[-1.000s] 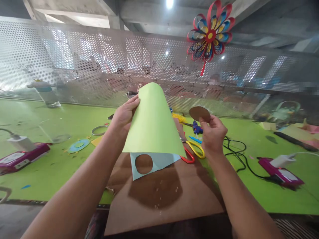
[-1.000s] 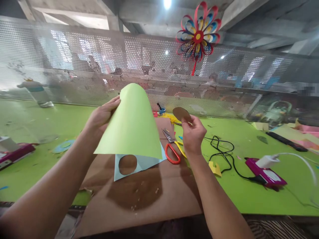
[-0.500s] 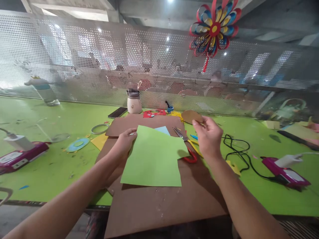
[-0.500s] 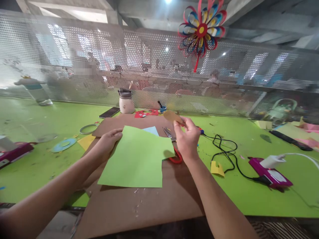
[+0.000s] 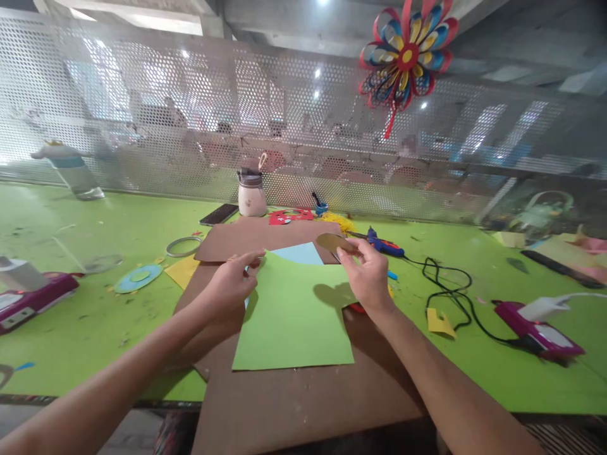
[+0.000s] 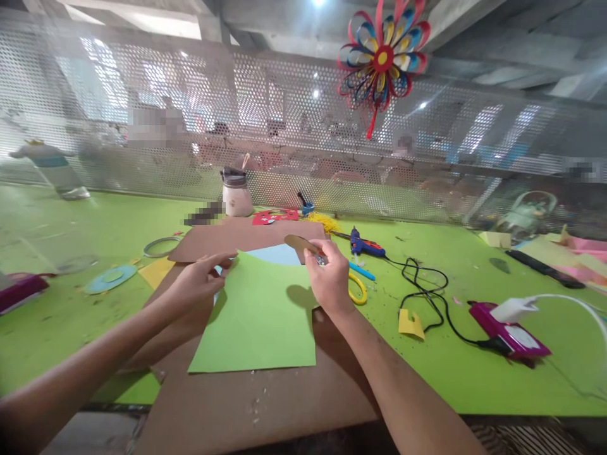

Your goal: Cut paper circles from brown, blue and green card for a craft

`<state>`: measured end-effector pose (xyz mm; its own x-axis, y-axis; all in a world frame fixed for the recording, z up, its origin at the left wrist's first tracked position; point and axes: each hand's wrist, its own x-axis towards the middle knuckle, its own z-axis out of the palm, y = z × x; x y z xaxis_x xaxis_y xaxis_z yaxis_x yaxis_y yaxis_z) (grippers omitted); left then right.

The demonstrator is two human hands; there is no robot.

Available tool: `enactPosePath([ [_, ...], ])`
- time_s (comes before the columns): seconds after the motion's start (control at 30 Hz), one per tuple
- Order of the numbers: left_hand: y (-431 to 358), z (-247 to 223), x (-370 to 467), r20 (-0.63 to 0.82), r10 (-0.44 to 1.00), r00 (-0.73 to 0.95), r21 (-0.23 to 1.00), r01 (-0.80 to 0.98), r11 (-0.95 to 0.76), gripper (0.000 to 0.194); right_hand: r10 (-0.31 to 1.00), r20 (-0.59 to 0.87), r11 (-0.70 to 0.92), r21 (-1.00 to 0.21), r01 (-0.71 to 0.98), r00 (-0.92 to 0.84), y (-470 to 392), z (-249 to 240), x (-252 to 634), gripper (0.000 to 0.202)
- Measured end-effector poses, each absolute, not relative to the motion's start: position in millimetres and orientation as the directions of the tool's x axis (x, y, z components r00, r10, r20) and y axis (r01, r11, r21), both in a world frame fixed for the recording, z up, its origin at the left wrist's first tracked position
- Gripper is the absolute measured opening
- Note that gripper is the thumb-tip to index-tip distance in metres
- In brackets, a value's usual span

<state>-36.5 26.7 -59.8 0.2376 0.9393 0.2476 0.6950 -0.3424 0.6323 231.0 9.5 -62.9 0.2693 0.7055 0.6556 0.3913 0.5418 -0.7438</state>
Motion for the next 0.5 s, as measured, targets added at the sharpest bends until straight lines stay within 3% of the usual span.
enactPosePath([
  [0.2,32,-57,-40,0.193,0.836,0.513,0.439,0.717,-0.541,0.060,0.706,0.660,0.540,-0.737,0.406,0.257,10,-64,231,0.014],
  [0.5,41,-60,-36,0.147,0.811,0.566,0.400,0.716,-0.572,0.069,0.731,0.648,0.509,-0.726,0.463,0.213,10,-68,231,0.016],
])
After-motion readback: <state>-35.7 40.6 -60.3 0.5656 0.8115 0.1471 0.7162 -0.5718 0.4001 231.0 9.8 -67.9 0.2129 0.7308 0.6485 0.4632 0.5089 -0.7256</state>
